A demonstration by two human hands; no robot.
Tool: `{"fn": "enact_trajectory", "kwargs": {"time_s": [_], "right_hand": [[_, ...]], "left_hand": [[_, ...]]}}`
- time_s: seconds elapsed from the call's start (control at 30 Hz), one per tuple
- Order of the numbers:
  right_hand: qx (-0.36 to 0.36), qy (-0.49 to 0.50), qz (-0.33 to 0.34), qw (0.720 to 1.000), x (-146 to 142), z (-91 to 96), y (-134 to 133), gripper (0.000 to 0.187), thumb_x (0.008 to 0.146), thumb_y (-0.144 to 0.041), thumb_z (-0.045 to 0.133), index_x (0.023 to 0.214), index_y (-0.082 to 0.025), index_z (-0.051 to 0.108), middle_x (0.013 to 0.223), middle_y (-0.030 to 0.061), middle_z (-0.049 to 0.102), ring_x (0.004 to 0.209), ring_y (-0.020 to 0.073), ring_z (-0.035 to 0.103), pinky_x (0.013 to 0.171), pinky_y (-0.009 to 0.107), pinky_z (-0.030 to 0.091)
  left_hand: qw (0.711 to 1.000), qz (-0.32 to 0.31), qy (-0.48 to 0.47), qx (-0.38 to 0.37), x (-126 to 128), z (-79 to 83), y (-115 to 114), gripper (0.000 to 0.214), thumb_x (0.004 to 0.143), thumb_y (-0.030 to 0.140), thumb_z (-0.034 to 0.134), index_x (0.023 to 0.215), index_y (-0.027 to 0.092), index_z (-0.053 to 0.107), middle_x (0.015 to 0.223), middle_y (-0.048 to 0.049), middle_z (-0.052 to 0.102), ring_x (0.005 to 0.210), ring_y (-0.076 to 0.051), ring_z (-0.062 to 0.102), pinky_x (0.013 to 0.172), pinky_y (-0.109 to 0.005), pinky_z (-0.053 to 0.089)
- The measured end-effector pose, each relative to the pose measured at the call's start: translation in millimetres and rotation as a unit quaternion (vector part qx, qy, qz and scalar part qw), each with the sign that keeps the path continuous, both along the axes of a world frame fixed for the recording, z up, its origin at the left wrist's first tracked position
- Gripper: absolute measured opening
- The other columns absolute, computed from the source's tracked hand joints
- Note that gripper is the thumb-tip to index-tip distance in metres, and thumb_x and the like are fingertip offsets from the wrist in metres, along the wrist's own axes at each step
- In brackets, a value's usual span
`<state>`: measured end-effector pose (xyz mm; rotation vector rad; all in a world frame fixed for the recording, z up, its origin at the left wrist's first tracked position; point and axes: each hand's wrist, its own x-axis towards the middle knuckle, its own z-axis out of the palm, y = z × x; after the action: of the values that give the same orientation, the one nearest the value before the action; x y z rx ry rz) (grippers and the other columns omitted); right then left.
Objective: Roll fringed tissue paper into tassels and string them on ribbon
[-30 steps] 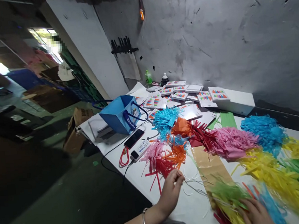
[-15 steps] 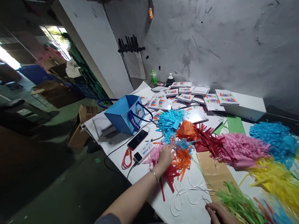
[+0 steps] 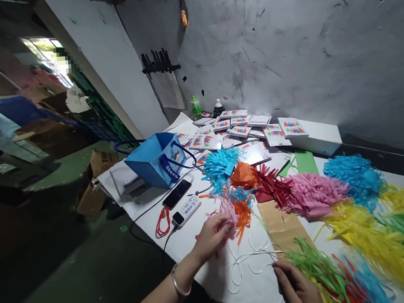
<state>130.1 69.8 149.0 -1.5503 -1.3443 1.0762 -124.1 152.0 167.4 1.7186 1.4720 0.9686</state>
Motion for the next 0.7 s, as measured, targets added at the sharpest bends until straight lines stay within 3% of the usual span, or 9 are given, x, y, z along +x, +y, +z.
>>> {"fn": "enact_trajectory", "kwargs": {"time_s": [0.1,0.2,0.3,0.37,0.43,0.47,0.57,0.63,0.7], "right_hand": [[0.006,0.057,0.013,0.998,-12.4,28.4,7.2,0.044,0.087,-0.057,0.057,0.101,-0.018,0.069,0.055,-0.0038,0.054,0.041,0.0104,0.048,0.041,0.02,0.038],[0.033,0.078,0.069,0.994,-16.6,43.3,11.3,0.039,0.091,-0.051,0.055,0.106,-0.017,0.067,0.058,-0.0029,0.056,0.045,0.0101,0.051,0.044,0.019,0.039],[0.051,0.065,0.095,0.992,-11.9,43.0,9.6,0.035,0.093,-0.047,0.053,0.103,-0.017,0.067,0.067,0.0002,0.062,0.048,0.0097,0.052,0.045,0.018,0.04],[0.057,0.051,0.069,0.995,-6.8,39.1,6.2,0.035,0.093,-0.047,0.052,0.103,-0.017,0.067,0.072,0.0016,0.065,0.049,0.0095,0.051,0.044,0.018,0.04],[0.063,0.039,0.041,0.996,-2.5,35.7,2.6,0.035,0.093,-0.048,0.053,0.104,-0.017,0.067,0.073,0.0024,0.066,0.049,0.0098,0.052,0.044,0.018,0.041],[0.064,0.036,0.035,0.997,-1.0,34.6,1.0,0.036,0.092,-0.048,0.054,0.103,-0.017,0.067,0.074,0.0029,0.066,0.05,0.0101,0.053,0.045,0.018,0.042],[0.042,0.063,0.041,0.996,0.9,33.4,-2.7,0.037,0.09,-0.051,0.056,0.101,-0.018,0.066,0.074,0.0027,0.064,0.052,0.0109,0.053,0.046,0.019,0.043],[0.011,0.124,0.024,0.992,1.6,33.5,-5.0,0.038,0.09,-0.052,0.057,0.103,-0.017,0.064,0.066,-0.0012,0.058,0.049,0.0098,0.048,0.043,0.019,0.039],[-0.011,0.189,-0.019,0.982,2.8,33.5,-7.3,0.039,0.089,-0.052,0.059,0.104,-0.017,0.061,0.06,-0.0057,0.051,0.045,0.0077,0.042,0.041,0.018,0.033]], "left_hand": [[0.997,-0.053,-0.06,0.002,32.2,16.5,-33.9,0.018,0.092,0.032,0.059,0.088,0.019,0.07,0.089,-0.0066,0.072,0.085,-0.02,0.065,0.078,-0.029,0.05],[0.987,-0.113,-0.111,-0.014,57.4,24.2,-54.0,0.015,0.092,0.026,0.059,0.085,0.019,0.07,0.083,-0.0063,0.071,0.08,-0.019,0.064,0.074,-0.028,0.049],[0.985,-0.126,-0.117,-0.025,68.6,21.0,-64.0,0.01,0.091,0.023,0.06,0.09,0.02,0.07,0.09,-0.0072,0.072,0.086,-0.021,0.066,0.079,-0.03,0.05],[0.993,-0.062,-0.104,0.0,70.5,15.8,-69.0,0.015,0.09,0.023,0.061,0.105,0.021,0.066,0.107,-0.0092,0.069,0.103,-0.024,0.064,0.09,-0.035,0.049],[0.995,0.014,-0.069,0.072,72.4,12.0,-74.4,0.033,0.09,0.022,0.061,0.123,0.023,0.057,0.128,-0.0123,0.06,0.122,-0.028,0.054,0.102,-0.041,0.044],[0.992,0.021,-0.047,0.115,74.1,11.3,-76.9,0.043,0.089,0.021,0.062,0.13,0.024,0.051,0.135,-0.0137,0.054,0.129,-0.029,0.049,0.106,-0.044,0.04],[0.982,-0.088,0.011,0.166,81.9,13.2,-79.9,0.056,0.087,0.02,0.063,0.139,0.026,0.045,0.138,-0.0141,0.053,0.13,-0.032,0.047,0.112,-0.052,0.03],[0.982,-0.145,0.033,0.113,85.6,15.5,-76.4,0.046,0.089,0.022,0.06,0.134,0.027,0.052,0.125,-0.0116,0.064,0.119,-0.03,0.055,0.114,-0.057,0.024],[0.989,-0.136,0.027,0.048,85.6,17.6,-70.7,0.038,0.091,0.023,0.056,0.129,0.026,0.057,0.117,-0.0107,0.068,0.112,-0.03,0.059,0.112,-0.058,0.026]]}}
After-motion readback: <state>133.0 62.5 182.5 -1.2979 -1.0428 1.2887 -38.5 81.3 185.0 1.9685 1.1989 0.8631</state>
